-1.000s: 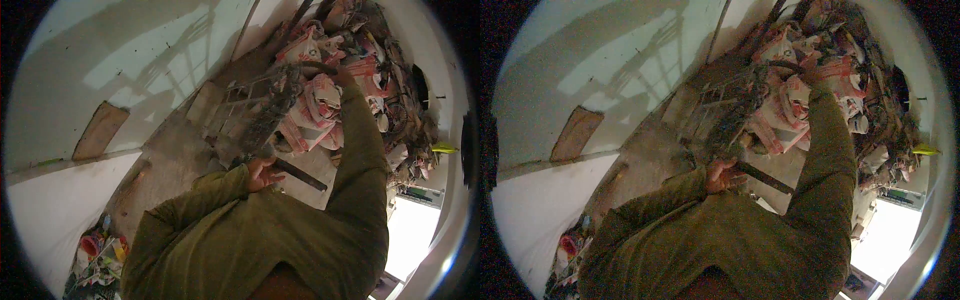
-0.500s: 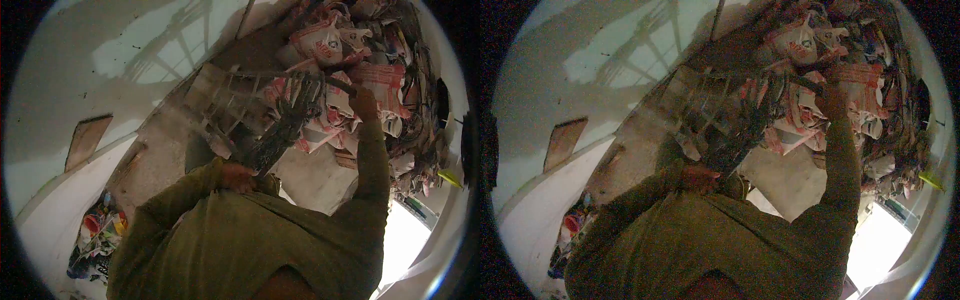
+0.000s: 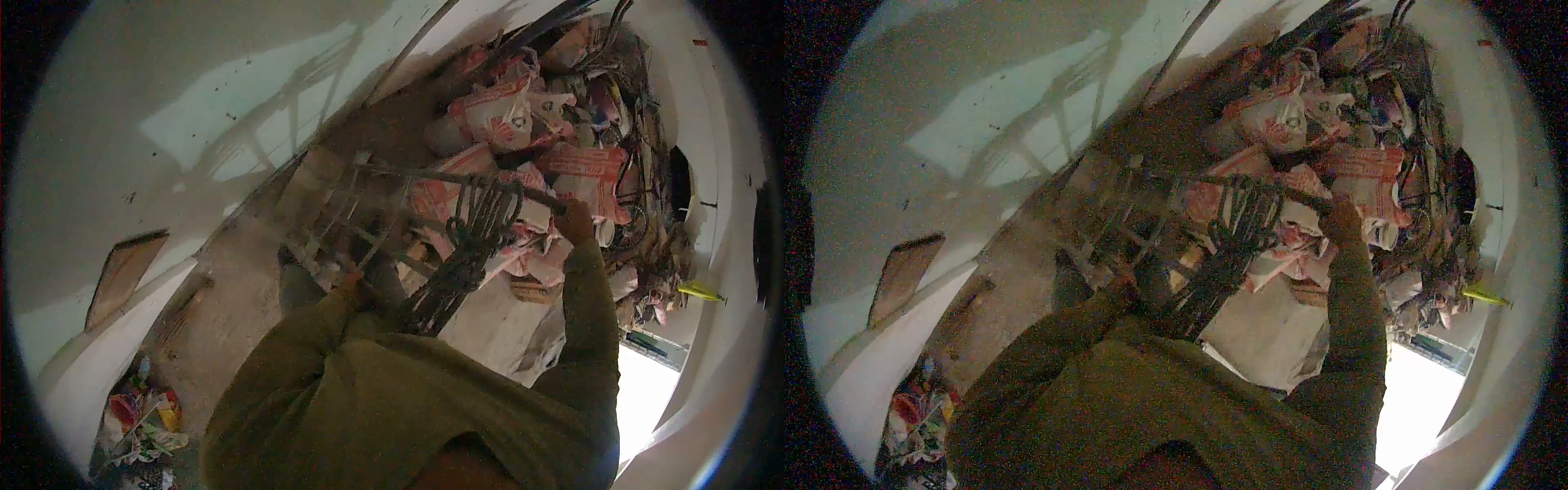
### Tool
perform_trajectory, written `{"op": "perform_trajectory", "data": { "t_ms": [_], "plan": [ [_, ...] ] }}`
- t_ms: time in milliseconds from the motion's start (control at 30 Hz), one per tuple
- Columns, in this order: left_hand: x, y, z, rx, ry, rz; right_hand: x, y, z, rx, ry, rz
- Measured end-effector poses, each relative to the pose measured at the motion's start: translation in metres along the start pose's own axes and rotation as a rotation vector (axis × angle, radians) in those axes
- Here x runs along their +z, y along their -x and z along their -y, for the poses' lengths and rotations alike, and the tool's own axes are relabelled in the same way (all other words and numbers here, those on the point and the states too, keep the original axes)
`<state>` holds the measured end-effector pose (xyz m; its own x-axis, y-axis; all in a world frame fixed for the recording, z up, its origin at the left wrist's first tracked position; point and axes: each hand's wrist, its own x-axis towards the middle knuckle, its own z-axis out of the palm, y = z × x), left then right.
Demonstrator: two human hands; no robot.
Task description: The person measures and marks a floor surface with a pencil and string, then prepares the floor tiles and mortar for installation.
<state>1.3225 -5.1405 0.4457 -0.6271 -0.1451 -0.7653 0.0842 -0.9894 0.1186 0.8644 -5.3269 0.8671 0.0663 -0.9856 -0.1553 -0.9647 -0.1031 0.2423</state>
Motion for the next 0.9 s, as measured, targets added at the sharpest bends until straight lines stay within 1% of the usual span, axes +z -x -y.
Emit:
{"op": "perform_trajectory", "data": {
  "t_ms": [33,100,133,200,233,300,333,400,433,533,633,700,733,767,800,833,900],
  "plan": [
    [0.004,-0.007,-0.001,0.003,0.002,-0.005,0.002,0.005,-0.003,0.001,0.0,-0.005],
    [0.013,-0.02,-0.007,0.005,-0.002,-0.026,0.01,-0.008,-0.011,-0.13,-0.008,-0.067],
    [0.017,-0.025,-0.004,-0.008,-0.003,-0.036,0.015,-0.008,-0.015,-0.109,-0.016,-0.067],
    [0.027,-0.033,-0.004,-0.031,-0.013,-0.049,-0.004,-0.003,0.003,0.126,-0.168,0.143],
    [0.031,-0.035,-0.008,-0.032,-0.019,-0.058,-0.009,0.004,0.009,0.149,-0.176,0.144],
    [0.039,-0.041,-0.015,-0.04,-0.032,-0.064,-0.02,0.01,0.016,-0.023,-0.158,-0.077],
    [0.04,-0.041,-0.018,-0.048,-0.046,-0.066,-0.026,0.008,0.019,0.004,-0.165,-0.081],
    [0.043,-0.043,-0.019,-0.053,-0.062,-0.069,-0.032,0.004,0.023,0.127,-0.13,0.039],
    [0.045,-0.044,-0.022,-0.044,-0.063,-0.071,-0.026,0.002,0.013,0.123,-0.136,0.043],
    [0.054,-0.051,-0.039,-0.019,-0.074,-0.08,-0.016,-0.005,-0.015,-0.007,-0.057,0.025],
    [0.075,-0.067,-0.072,-0.012,-0.107,-0.072,-0.018,-0.008,-0.048,0.081,-0.106,-0.031],
    [0.087,-0.079,-0.097,-0.005,-0.142,-0.066,-0.002,-0.011,-0.074,0.292,-0.197,0.027],
    [0.094,-0.085,-0.112,-0.003,-0.161,-0.063,0.017,-0.014,-0.093,0.304,-0.21,0.025],
    [0.103,-0.09,-0.123,-0.002,-0.179,-0.058,0.039,-0.015,-0.115,0.259,-0.104,-0.068],
    [0.111,-0.097,-0.135,-0.003,-0.199,-0.05,0.044,-0.021,-0.127,0.214,0.009,-0.155],
    [0.113,-0.099,-0.145,-0.015,-0.21,-0.055,0.047,-0.025,-0.134,0.231,0.005,-0.138],
    [0.113,-0.101,-0.16,-0.027,-0.223,-0.048,0.01,-0.056,-0.124,0.351,-0.257,0.027]
  ]
}}
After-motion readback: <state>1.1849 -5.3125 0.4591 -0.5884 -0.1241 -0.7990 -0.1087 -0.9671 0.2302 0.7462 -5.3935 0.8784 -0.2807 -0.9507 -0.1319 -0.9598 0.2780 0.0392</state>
